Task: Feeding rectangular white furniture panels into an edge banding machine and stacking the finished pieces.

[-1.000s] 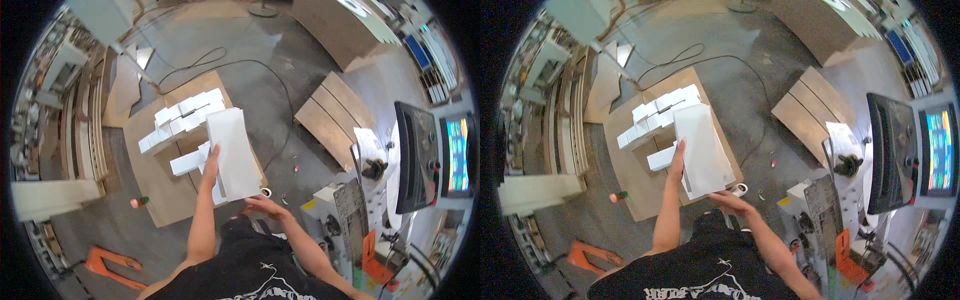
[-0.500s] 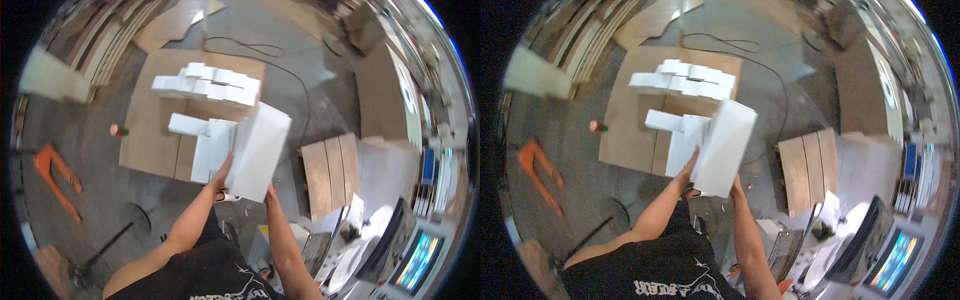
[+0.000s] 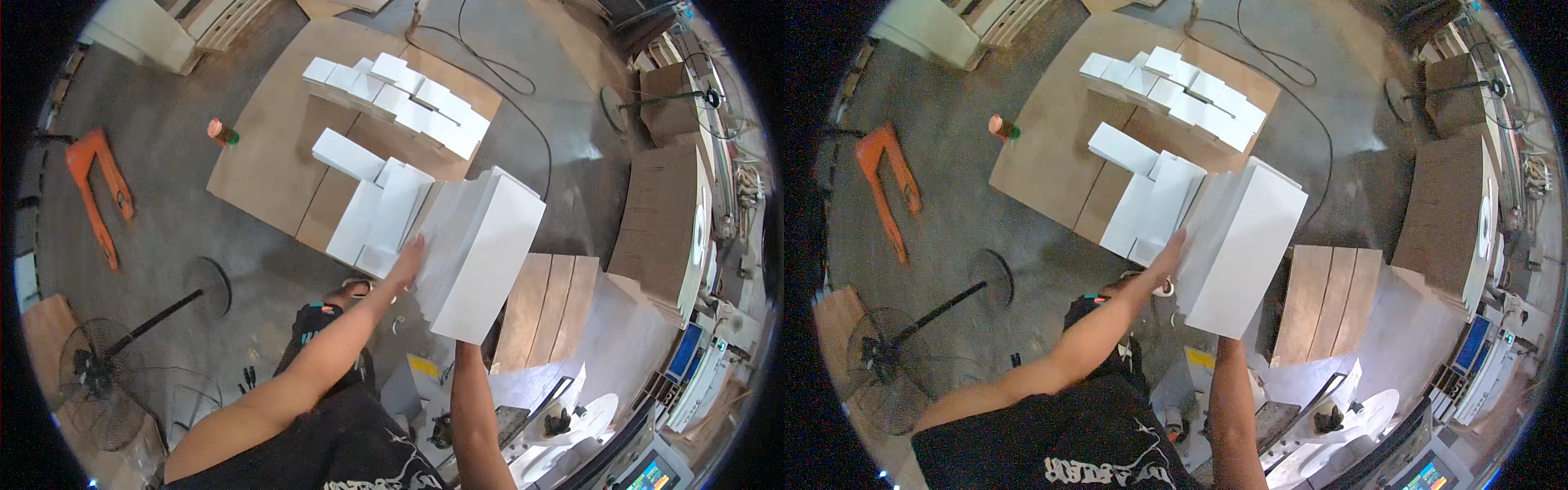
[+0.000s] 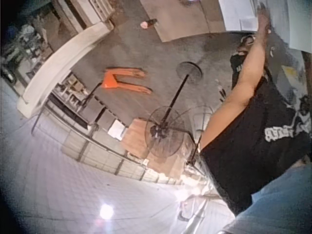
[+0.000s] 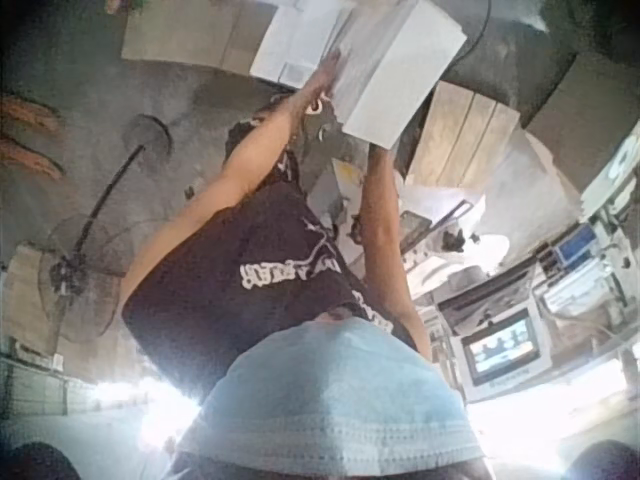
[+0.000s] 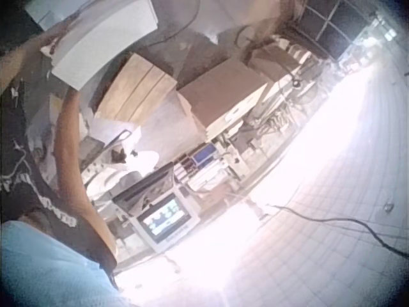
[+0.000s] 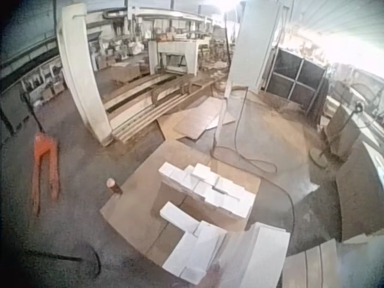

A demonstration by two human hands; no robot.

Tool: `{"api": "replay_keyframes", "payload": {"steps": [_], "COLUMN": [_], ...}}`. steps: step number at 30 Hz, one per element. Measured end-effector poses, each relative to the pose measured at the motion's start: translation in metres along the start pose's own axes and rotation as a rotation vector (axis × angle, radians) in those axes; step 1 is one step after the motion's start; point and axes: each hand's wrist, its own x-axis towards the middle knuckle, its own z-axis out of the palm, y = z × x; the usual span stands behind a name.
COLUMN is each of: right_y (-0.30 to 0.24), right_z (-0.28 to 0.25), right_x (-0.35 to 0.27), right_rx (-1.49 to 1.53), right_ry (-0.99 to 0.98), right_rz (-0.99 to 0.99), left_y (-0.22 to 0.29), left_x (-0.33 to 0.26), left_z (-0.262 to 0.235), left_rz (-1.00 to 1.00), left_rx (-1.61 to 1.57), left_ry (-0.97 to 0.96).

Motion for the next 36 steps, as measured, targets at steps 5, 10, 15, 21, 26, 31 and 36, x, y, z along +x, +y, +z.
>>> {"api": "replay_keyframes", "payload": {"steps": [5,10,15,21,26,31,36], "right_y": [0.015,0.022,0.018,-0.055,-0.127,-0.155,-0.141], "right_z": [-0.001,-0.007,-0.014,-0.03,-0.025,-0.03,-0.027], "right_x": [0.016,0.021,0.018,0.075,0.113,0.107,0.06], "right_rx": [0.024,0.03,0.014,0.013,0.064,0.24,0.394], "right_ry": [-0.085,-0.126,-0.19,-0.211,-0.171,-0.055,0.21], "right_rz": [0.032,0.05,0.037,-0.053,-0.259,-0.488,-0.538], "left_y": [-0.035,-0.058,-0.06,0.045,0.114,0.112,0.081], "left_x": [0.026,0.044,0.059,0.065,0.054,0.054,0.038], "left_z": [-0.017,-0.003,-0.009,0.022,0.063,0.072,0.008], "left_rz": [-0.019,0.138,0.14,0.332,0.387,0.6,0.555], "left_rx": [0.017,0.095,0.291,0.189,0.147,0.314,0.383], "left_ry": [-0.014,0.059,0.081,-0.091,-0.377,-0.459,-0.487]}}
